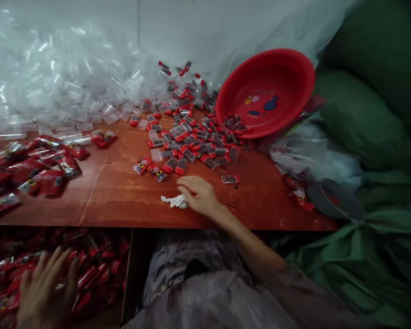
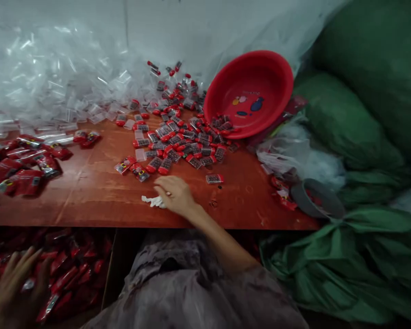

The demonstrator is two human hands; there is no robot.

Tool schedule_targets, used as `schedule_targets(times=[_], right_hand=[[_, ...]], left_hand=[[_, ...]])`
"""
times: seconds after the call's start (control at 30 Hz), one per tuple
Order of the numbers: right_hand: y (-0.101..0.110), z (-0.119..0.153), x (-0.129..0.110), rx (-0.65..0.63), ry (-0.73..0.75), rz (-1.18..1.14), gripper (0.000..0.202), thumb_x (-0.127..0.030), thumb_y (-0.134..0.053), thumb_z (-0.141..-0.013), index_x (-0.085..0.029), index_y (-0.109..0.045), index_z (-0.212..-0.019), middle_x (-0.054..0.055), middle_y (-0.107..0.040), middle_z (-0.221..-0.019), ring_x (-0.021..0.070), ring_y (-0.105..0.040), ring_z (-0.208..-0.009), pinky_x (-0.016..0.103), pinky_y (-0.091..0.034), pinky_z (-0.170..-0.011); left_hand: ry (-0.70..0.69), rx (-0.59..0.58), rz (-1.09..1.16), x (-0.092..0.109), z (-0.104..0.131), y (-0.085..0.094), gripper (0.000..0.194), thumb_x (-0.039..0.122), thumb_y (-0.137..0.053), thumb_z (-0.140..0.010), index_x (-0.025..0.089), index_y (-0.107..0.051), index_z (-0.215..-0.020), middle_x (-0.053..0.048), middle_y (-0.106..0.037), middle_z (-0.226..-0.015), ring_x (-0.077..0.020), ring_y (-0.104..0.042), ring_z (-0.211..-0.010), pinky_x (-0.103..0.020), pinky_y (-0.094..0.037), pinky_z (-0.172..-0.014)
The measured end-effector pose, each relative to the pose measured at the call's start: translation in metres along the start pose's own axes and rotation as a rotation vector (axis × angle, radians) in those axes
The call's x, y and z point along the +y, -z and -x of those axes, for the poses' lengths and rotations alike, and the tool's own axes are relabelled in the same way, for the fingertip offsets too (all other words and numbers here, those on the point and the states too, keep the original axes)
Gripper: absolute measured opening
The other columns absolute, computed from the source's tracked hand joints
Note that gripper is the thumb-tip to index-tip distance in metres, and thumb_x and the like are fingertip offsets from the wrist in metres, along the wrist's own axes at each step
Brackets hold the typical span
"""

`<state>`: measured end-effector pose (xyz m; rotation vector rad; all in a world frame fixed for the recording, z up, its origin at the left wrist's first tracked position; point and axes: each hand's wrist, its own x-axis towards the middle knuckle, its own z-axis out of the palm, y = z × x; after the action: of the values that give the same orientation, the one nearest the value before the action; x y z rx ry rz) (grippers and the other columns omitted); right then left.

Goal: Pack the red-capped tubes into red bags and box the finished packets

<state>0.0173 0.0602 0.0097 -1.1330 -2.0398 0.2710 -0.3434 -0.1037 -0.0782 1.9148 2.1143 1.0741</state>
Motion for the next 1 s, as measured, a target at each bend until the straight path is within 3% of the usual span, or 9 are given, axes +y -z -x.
schedule_targets(times=[0.03,0.17,0.27,0.37,0.5,0.7,0.83,0.9,1.0], right_hand=[[0.014,0.014,0.017,0.057,-0.095,0.053,0.022,-0.028,-0.049,-0.087,-0.021,-0.07,-0.089,0.006,-0.073,-0.092,0.0181,-0.067,-0.089,0.035,-0.053,-0.084],[0.042,0.069,0.063,0.173,-0.346,0.187,0.023,-0.03,-0.048,-0.086,-0.023,-0.07,-0.09,0.006,-0.073,-0.091,0.021,-0.068,-0.086,0.039,-0.054,-0.081],[0.047,0.095,0.067,0.157,-0.322,0.224,0.022,-0.028,-0.049,-0.086,-0.024,-0.07,-0.091,0.007,-0.073,-0.092,0.0219,-0.068,-0.086,0.04,-0.054,-0.081],[0.052,0.106,0.063,0.137,-0.273,0.222,0.021,-0.026,-0.05,-0.086,-0.025,-0.07,-0.091,0.007,-0.073,-0.093,0.0216,-0.067,-0.087,0.04,-0.054,-0.082],[0.063,0.115,0.073,0.167,-0.274,0.173,0.022,-0.025,-0.049,-0.086,-0.025,-0.07,-0.092,0.006,-0.073,-0.093,0.0209,-0.068,-0.086,0.039,-0.055,-0.081],[0.071,0.131,0.087,0.234,-0.295,0.13,0.021,-0.024,-0.049,-0.087,-0.023,-0.07,-0.091,0.007,-0.073,-0.091,0.0205,-0.068,-0.085,0.038,-0.055,-0.078],[0.07,0.134,0.085,0.235,-0.325,0.102,0.022,-0.025,-0.049,-0.088,-0.024,-0.07,-0.089,0.007,-0.074,-0.09,0.0211,-0.069,-0.085,0.039,-0.054,-0.079],[0.07,0.133,0.086,0.241,-0.344,0.08,0.022,-0.026,-0.048,-0.088,-0.025,-0.07,-0.09,0.006,-0.074,-0.09,0.021,-0.069,-0.085,0.039,-0.054,-0.079],[0.071,0.133,0.088,0.243,-0.349,0.058,0.022,-0.026,-0.048,-0.087,-0.025,-0.07,-0.091,0.006,-0.074,-0.09,0.0212,-0.069,-0.085,0.039,-0.054,-0.078]], left_hand=[[-0.04,0.089,-0.054,0.02,-0.011,-0.007,0.065,0.026,-0.053,-0.075,0.057,-0.037,-0.13,0.02,-0.037,-0.14,-0.0338,-0.038,-0.13,-0.061,-0.024,-0.107],[-0.279,0.013,-0.063,0.099,-0.057,-0.043,0.035,0.026,-0.057,-0.081,0.028,-0.061,-0.116,-0.006,-0.066,-0.117,-0.0288,-0.056,-0.115,-0.051,-0.04,-0.101],[-0.386,-0.097,-0.082,0.158,-0.079,-0.084,0.027,0.037,-0.054,-0.084,0.023,-0.065,-0.104,-0.01,-0.068,-0.113,-0.0272,-0.056,-0.116,-0.048,-0.04,-0.102],[-0.419,-0.241,-0.145,0.203,-0.087,-0.123,0.044,0.051,-0.05,-0.083,0.019,-0.064,-0.111,-0.015,-0.058,-0.128,-0.0322,-0.046,-0.125,-0.051,-0.038,-0.104],[-0.375,-0.304,-0.166,0.222,-0.084,-0.149,0.033,0.045,-0.047,-0.086,0.025,-0.069,-0.1,-0.009,-0.065,-0.118,-0.0316,-0.049,-0.123,-0.052,-0.037,-0.103],[-0.381,-0.309,-0.219,0.227,-0.076,-0.14,0.033,0.025,-0.04,-0.09,0.022,-0.067,-0.107,-0.008,-0.066,-0.116,-0.0297,-0.049,-0.123,-0.051,-0.033,-0.104],[-0.4,-0.248,-0.224,0.259,-0.086,-0.146,0.04,0.036,-0.041,-0.09,0.018,-0.059,-0.12,-0.013,-0.054,-0.133,-0.029,-0.041,-0.13,-0.047,-0.033,-0.105],[-0.437,-0.287,-0.243,0.273,-0.094,-0.158,0.043,0.041,-0.045,-0.087,0.02,-0.058,-0.122,-0.013,-0.046,-0.14,-0.0305,-0.035,-0.134,-0.049,-0.03,-0.106],[-0.464,-0.375,-0.293,0.281,-0.101,-0.176,0.036,0.04,-0.048,-0.086,0.026,-0.064,-0.115,-0.011,-0.047,-0.139,-0.0335,-0.032,-0.134,-0.054,-0.029,-0.105]])
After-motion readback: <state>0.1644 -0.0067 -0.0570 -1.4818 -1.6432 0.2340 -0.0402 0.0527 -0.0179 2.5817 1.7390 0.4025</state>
